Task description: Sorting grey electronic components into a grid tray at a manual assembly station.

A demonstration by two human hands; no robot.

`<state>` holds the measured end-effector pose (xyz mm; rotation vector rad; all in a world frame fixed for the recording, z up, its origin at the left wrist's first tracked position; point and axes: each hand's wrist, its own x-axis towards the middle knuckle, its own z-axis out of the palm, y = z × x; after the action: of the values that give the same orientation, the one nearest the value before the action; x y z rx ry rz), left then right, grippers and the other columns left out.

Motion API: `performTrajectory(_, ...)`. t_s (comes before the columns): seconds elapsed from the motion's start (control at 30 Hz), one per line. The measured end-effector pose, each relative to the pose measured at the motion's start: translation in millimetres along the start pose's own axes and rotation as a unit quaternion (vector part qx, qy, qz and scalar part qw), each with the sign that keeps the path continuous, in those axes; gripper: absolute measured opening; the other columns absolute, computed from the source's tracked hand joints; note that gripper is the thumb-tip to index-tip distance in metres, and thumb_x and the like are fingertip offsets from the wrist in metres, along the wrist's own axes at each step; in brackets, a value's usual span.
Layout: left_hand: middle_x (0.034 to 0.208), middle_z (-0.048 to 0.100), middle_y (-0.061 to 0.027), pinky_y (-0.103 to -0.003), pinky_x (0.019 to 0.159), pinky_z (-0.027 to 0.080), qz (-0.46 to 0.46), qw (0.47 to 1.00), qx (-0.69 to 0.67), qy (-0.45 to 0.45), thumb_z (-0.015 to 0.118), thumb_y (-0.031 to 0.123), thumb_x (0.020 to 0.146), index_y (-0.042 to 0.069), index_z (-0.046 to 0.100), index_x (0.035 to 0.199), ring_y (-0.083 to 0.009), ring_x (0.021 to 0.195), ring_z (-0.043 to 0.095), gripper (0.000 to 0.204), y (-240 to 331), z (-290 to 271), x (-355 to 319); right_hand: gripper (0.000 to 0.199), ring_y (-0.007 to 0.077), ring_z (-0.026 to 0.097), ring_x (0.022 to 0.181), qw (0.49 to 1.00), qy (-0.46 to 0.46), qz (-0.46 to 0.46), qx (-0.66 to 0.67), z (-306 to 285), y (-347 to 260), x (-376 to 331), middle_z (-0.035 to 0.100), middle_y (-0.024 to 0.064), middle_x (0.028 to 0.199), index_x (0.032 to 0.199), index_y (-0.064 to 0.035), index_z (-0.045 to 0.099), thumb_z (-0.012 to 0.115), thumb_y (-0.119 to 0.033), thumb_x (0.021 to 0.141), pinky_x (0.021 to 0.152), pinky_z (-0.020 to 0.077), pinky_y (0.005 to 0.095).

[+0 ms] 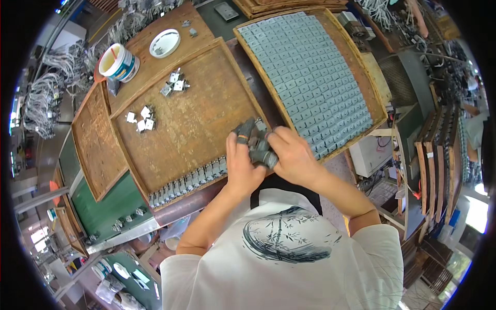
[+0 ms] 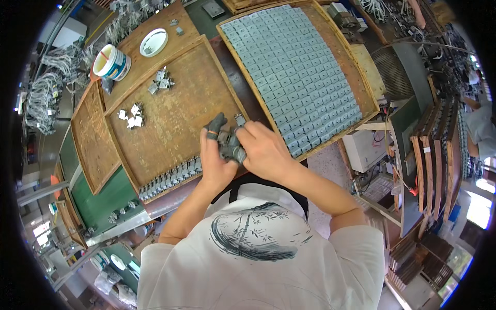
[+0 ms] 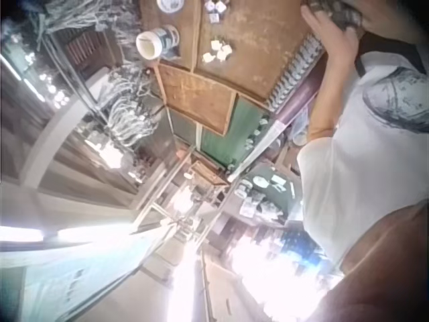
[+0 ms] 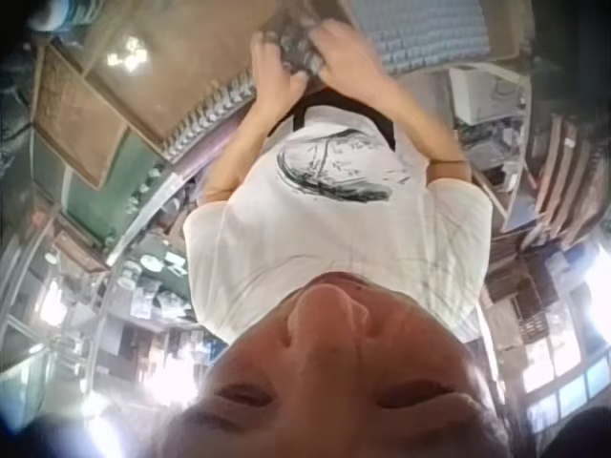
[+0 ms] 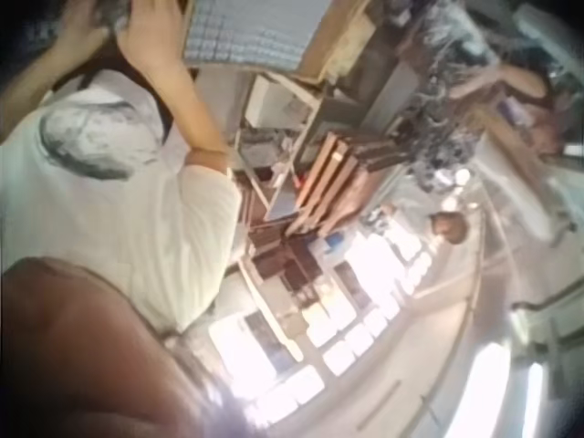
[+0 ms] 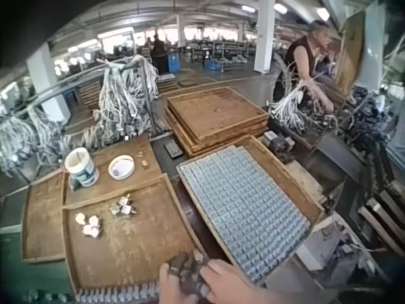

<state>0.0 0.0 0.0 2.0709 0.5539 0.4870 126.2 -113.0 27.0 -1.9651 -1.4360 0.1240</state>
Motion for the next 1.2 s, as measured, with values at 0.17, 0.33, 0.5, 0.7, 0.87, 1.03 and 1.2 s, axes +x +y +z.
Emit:
performTrajectory(0.17,0.103,0.059,-0.0159,-0.040,0.082,0.051,0.057,0.994,-0.092,0.002,0.078,0.006,0.063,0.002,0.056,0.124,-0.0373,0.093,0.060,0.066,2.8,2.2,10.2,0.029,0.0363,0.059,0.076,0.955,-0.110,0.175,0.214,-9.6,13.0,4.7,0.060,0.0176,0.083,0.090,0.0006,0.059,0.072,-0.020,0.076,0.067,0.0475,0.0416)
performTrajectory(0.33,0.095,0.062,-0.0164,-0.041,0.078,0.052,0.169,0.985,-0.025,-0.019,0.076,0.010,0.064,0.002,0.061,0.117,-0.0374,0.089,0.061,0.057,4.7,2.7,-1.6,0.036,0.0289,0.050,0.059,0.950,-0.129,0.119,0.260,-2.3,24.0,-19.8,0.057,0.0161,0.069,0.081,0.0022,0.059,0.076,-0.029,0.075,0.057,0.0421,0.0333)
performTrajectory(0.5,0.102,0.062,-0.0172,-0.041,0.082,0.051,0.126,0.989,-0.060,-0.057,0.077,0.009,0.064,0.002,0.061,0.118,-0.0365,0.092,0.060,0.057,-1.8,1.9,8.2,0.036,0.0360,0.060,0.068,0.957,-0.139,0.141,0.212,-2.2,25.0,-11.3,0.061,0.0202,0.074,0.082,0.0012,0.060,0.074,-0.032,0.077,0.061,0.0465,0.0407)
performTrajectory(0.7,0.112,0.046,-0.0172,-0.036,0.093,0.043,-0.055,0.996,-0.062,-0.035,0.072,-0.002,0.064,-0.001,0.059,0.109,-0.0347,0.106,0.049,0.047,-62.7,-3.2,57.0,0.026,0.0219,0.065,0.072,0.947,-0.104,0.262,0.154,-51.1,76.0,42.4,0.067,0.0110,0.077,0.094,-0.0046,0.067,0.071,-0.028,0.084,0.067,0.0499,0.0347)
performTrajectory(0.87,0.111,0.053,-0.0106,-0.031,0.092,0.046,-0.121,0.976,-0.043,-0.178,0.067,-0.010,0.071,0.000,0.062,0.120,-0.0237,0.103,0.055,0.050,-122.8,10.2,63.2,0.013,0.0098,0.055,0.067,0.932,0.089,0.313,0.160,-93.8,216.0,100.4,0.065,0.0011,0.078,0.096,0.0007,0.068,0.060,-0.006,0.089,0.062,0.0442,0.0268)
performTrajectory(1.03,0.112,0.050,-0.0096,-0.029,0.085,0.047,-0.216,0.952,-0.051,-0.211,0.063,-0.007,0.074,0.001,0.061,0.123,-0.0219,0.101,0.054,0.050,-83.8,6.1,63.5,0.031,0.0201,0.063,0.085,0.922,0.174,0.345,-0.005,-108.6,319.6,164.6,0.070,0.0107,0.091,0.109,-0.0041,0.069,0.055,-0.011,0.083,0.076,0.0474,0.0337)
performTrajectory(1.2,0.122,0.046,-0.0110,-0.031,0.088,0.050,-0.193,0.936,-0.121,-0.268,0.061,-0.007,0.076,0.003,0.047,0.139,-0.0227,0.105,0.055,0.066,-80.2,-8.9,61.7,0.055,0.0386,0.054,0.124,0.918,0.061,0.378,-0.106,-77.4,390.5,233.6,0.059,0.0225,0.132,0.132,-0.0095,0.060,0.050,-0.031,0.082,0.105,0.0417,0.0422)
